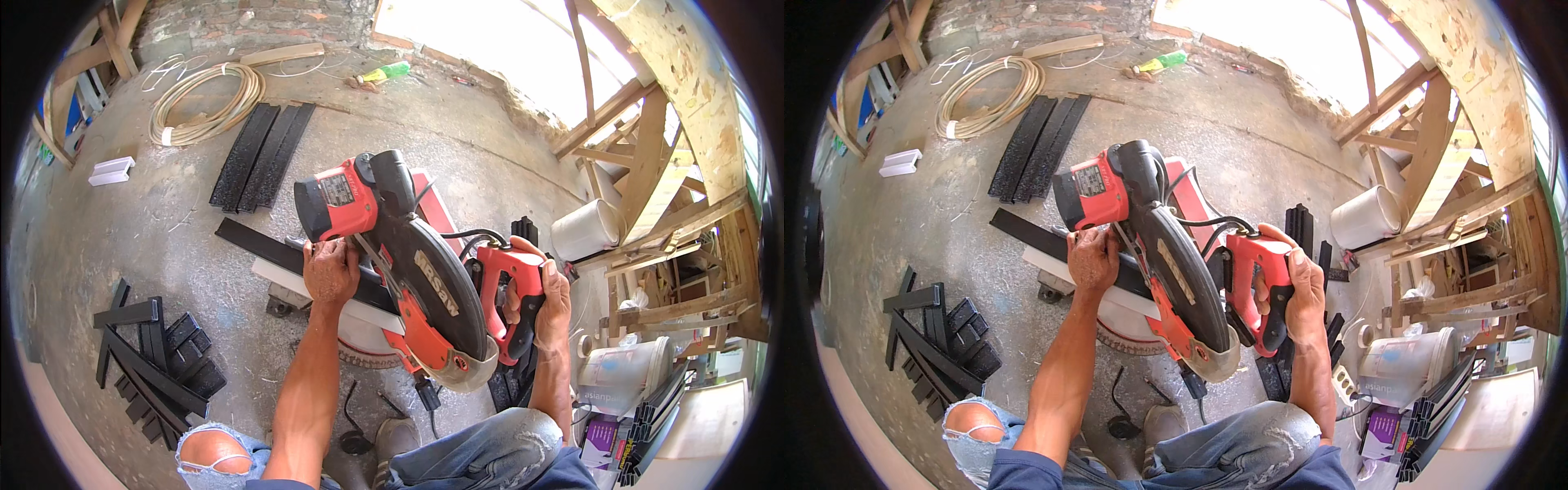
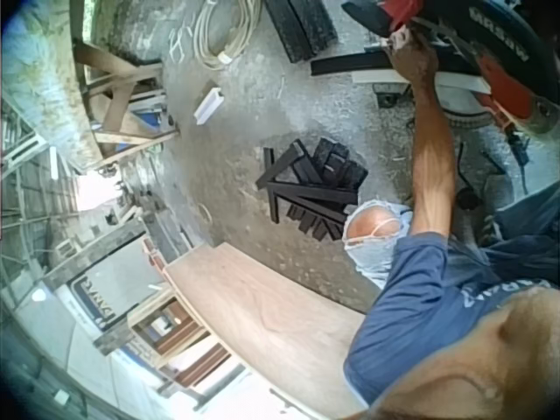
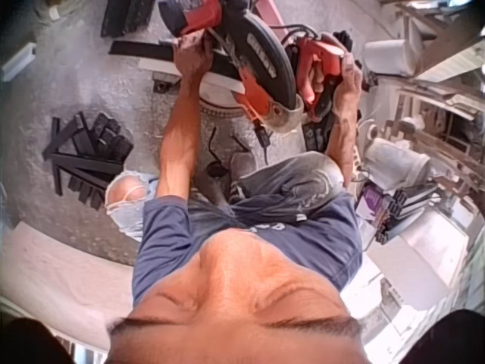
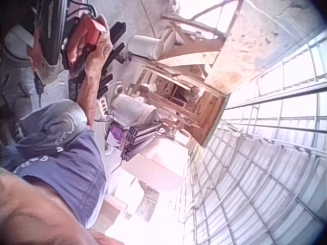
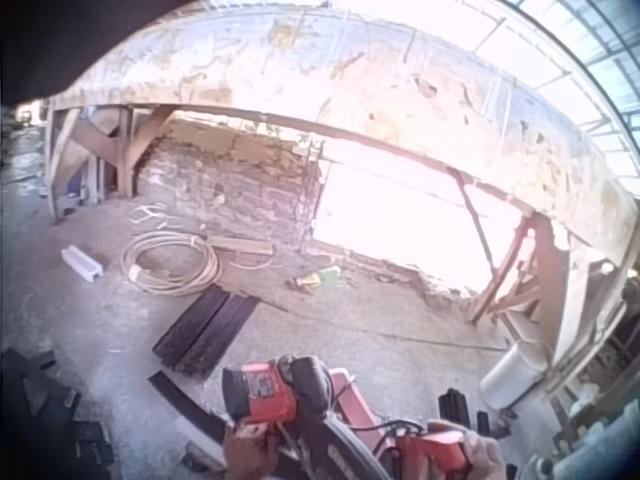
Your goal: The person places black metal bars into a miter saw one by one and uses the power saw to cut them into smaller pieces.
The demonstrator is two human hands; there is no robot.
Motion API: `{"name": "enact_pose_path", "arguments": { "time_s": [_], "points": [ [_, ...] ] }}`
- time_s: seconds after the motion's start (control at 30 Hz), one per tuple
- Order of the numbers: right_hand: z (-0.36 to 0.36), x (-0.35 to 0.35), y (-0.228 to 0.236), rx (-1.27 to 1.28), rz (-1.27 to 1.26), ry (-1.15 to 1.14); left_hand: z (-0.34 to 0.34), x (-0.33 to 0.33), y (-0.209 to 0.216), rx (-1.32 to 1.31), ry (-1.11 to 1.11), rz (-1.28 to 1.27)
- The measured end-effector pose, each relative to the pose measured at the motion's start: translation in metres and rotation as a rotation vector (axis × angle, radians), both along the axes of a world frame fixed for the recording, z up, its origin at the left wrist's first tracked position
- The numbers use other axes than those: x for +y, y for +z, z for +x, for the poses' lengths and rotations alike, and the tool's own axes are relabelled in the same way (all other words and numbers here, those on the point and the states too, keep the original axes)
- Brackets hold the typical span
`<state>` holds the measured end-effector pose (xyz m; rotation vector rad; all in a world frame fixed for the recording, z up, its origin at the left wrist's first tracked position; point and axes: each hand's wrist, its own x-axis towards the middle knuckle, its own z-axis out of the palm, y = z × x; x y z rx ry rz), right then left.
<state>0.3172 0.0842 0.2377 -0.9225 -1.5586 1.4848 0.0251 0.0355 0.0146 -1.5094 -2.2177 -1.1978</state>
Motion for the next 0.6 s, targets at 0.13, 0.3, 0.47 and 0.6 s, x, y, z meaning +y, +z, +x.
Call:
{"name": "enact_pose_path", "arguments": {
  "time_s": [0.13, 0.3, 0.47, 0.6],
  "points": [
    [0.001, -0.001, 0.0, -0.015, 0.004, -0.003, 0.0, 0.0, 0.0, -0.009, -0.006, -0.006],
    [0.004, -0.003, -0.006, -0.006, 0.013, 0.013, 0.0, -0.002, 0.003, -0.019, 0.005, -0.045],
    [0.009, -0.007, -0.011, 0.011, 0.036, 0.014, 0.003, -0.003, 0.009, -0.103, -0.007, -0.159],
    [0.007, -0.005, -0.009, 0.005, 0.028, 0.019, 0.001, -0.004, 0.007, -0.087, -0.006, -0.173]
  ]
}}
